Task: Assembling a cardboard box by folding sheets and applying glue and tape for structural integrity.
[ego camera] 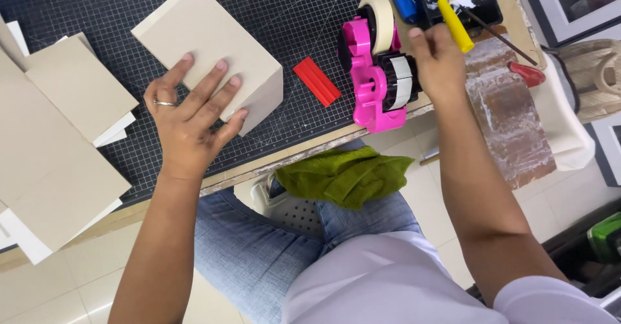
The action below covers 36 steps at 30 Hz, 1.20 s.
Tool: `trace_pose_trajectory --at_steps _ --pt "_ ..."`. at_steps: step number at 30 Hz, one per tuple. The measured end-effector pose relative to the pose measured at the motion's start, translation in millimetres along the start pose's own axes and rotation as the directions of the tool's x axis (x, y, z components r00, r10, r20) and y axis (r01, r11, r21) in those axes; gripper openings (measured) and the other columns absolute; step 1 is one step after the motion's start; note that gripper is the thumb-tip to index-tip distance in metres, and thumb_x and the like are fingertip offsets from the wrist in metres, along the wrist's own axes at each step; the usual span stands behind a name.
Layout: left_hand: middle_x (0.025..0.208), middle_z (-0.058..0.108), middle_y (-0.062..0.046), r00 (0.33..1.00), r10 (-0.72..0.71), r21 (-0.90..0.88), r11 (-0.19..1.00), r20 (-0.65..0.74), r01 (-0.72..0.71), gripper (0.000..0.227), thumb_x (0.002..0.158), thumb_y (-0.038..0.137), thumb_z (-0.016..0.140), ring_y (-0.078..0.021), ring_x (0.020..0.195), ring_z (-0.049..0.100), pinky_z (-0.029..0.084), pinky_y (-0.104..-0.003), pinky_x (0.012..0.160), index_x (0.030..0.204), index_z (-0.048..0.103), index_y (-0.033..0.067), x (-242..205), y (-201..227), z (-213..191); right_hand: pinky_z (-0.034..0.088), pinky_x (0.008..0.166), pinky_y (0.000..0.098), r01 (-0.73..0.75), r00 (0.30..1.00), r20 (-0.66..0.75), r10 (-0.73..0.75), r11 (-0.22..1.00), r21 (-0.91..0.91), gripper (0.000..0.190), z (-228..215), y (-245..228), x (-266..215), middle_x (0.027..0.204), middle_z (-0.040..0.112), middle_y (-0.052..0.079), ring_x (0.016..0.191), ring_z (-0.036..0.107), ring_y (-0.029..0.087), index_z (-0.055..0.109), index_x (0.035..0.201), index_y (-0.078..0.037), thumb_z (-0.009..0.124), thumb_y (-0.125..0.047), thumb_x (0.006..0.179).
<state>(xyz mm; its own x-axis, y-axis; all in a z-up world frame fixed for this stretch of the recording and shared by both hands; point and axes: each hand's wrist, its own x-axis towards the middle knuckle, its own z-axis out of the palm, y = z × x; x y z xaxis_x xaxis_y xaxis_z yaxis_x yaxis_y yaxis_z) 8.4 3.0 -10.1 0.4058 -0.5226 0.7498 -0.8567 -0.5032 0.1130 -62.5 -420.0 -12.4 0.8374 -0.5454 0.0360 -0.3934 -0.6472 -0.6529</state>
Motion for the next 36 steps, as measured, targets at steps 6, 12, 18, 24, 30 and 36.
trace_pose_trajectory --at_steps 6,12,18,24,30,36 --pt "0.144 0.067 -0.004 1.000 0.000 -0.014 1.000 0.005 0.000 0.034 0.107 0.033 0.080 -0.0433 0.139 0.055 0.034 -0.047 0.102 0.136 0.074 0.0162 -0.9 -1.4 0.4 0.050 0.080 0.0446 0.199 0.977 0.118 -0.180 0.964 -0.177 0.031 -33.9 -13.6 -20.4 0.102 0.058 0.010 0.091 0.058 0.024 0.079 0.104 -0.010 0.074 -0.040 0.103" --pt "0.145 0.066 -0.003 1.000 0.018 0.007 1.000 -0.012 -0.018 0.037 0.106 0.035 0.081 -0.0435 0.137 0.055 0.036 -0.050 0.099 0.137 0.071 0.0170 -0.7 -1.4 -0.5 0.050 0.082 0.0372 0.406 0.913 0.098 -0.396 0.905 -0.128 0.016 -34.9 -15.0 -17.7 0.104 0.062 0.011 0.096 0.056 0.023 0.074 0.099 -0.005 0.084 -0.018 0.102" --pt "0.150 0.061 -0.005 0.995 -0.050 -0.114 0.992 0.083 0.059 0.049 0.110 0.049 0.052 -0.0410 0.142 0.050 0.030 -0.050 0.105 0.142 0.068 0.0168 5.1 3.2 -13.4 0.061 0.094 0.0284 0.375 0.885 -0.056 -0.462 0.636 0.674 0.019 4.5 -93.7 -89.5 0.107 0.070 0.003 0.098 0.068 0.014 0.068 0.105 -0.015 0.064 0.004 0.103" --pt "0.145 0.064 0.000 0.960 -0.237 -0.321 0.907 0.147 0.274 0.043 0.115 0.023 0.036 -0.0311 0.144 0.044 0.023 -0.047 0.110 0.134 0.073 0.0152 11.9 8.0 -15.3 0.049 0.115 0.0485 -0.284 0.812 0.257 -0.524 0.031 0.958 0.030 120.1 -110.3 -164.9 0.143 0.061 0.013 0.130 0.058 0.032 0.064 0.138 -0.013 0.057 -0.009 0.109" --pt "0.141 0.066 0.002 0.947 -0.282 -0.353 0.879 0.156 0.320 0.043 0.115 0.022 0.037 -0.0294 0.142 0.045 0.022 -0.046 0.109 0.129 0.077 0.0135 17.9 12.4 -18.7 0.046 0.121 0.0502 -0.344 0.812 0.314 -0.493 0.032 0.939 0.037 149.8 -124.2 -180.3 0.147 0.056 0.016 0.139 0.052 0.033 0.052 0.149 -0.007 0.052 -0.016 0.113" --pt "0.142 0.065 0.003 0.943 -0.297 -0.358 0.873 0.149 0.332 0.042 0.115 0.023 0.038 -0.0297 0.143 0.045 0.021 -0.046 0.112 0.129 0.077 0.0153 17.2 14.1 -17.7 0.046 0.120 0.0484 -0.336 0.828 0.335 -0.449 0.079 0.938 0.041 151.1 -129.7 -179.9 0.143 0.059 0.016 0.136 0.054 0.030 0.052 0.148 -0.004 0.055 -0.022 0.111"
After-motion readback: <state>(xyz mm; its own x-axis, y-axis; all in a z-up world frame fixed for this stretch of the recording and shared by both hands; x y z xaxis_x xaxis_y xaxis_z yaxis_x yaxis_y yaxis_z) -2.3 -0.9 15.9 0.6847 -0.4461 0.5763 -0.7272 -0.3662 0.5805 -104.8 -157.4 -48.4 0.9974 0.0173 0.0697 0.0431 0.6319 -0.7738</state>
